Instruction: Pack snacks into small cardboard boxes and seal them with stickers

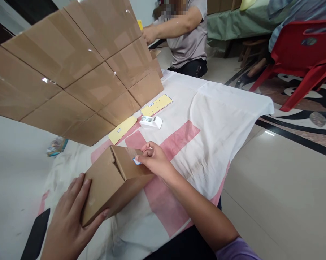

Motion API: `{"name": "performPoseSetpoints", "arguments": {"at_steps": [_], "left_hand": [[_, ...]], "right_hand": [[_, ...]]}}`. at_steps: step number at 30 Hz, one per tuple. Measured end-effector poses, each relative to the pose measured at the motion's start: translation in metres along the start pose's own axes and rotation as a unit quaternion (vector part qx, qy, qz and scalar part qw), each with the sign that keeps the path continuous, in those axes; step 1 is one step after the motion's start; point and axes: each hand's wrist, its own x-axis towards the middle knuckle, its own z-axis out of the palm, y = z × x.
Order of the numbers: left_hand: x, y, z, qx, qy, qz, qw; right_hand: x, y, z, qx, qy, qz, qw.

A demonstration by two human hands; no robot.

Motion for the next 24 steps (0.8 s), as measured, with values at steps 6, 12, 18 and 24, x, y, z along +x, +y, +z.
{"name": "performPoseSetpoints", "arguments": {"at_steps": [6,12,18,24], "left_hand": [[0.001,0.005,0.000,0.011,0.004,0.008,1.000],[0.002,-0.007,0.002,-0.017,-0.010,-0.028,0.999],[-0.008,-0.031,0.005,-0.069,-0.021,-0.062,0.995],[-0.013,-0.033,0.006,-0.083,-0.008,-0.057,0.995]], "right_hand": [[-0.001,-0.003,-0.005,-0.063,-0.021,-0.021,0.998],[-0.001,-0.005,-0.013,-0.162,-0.090,-0.064,0.981],[-0.012,-0.005,-0.004,-0.191,-0.155,-0.152,0.957],[-0.023,-0.006,0.007,-0.223,-0.103,-0.238,0.940]]}}
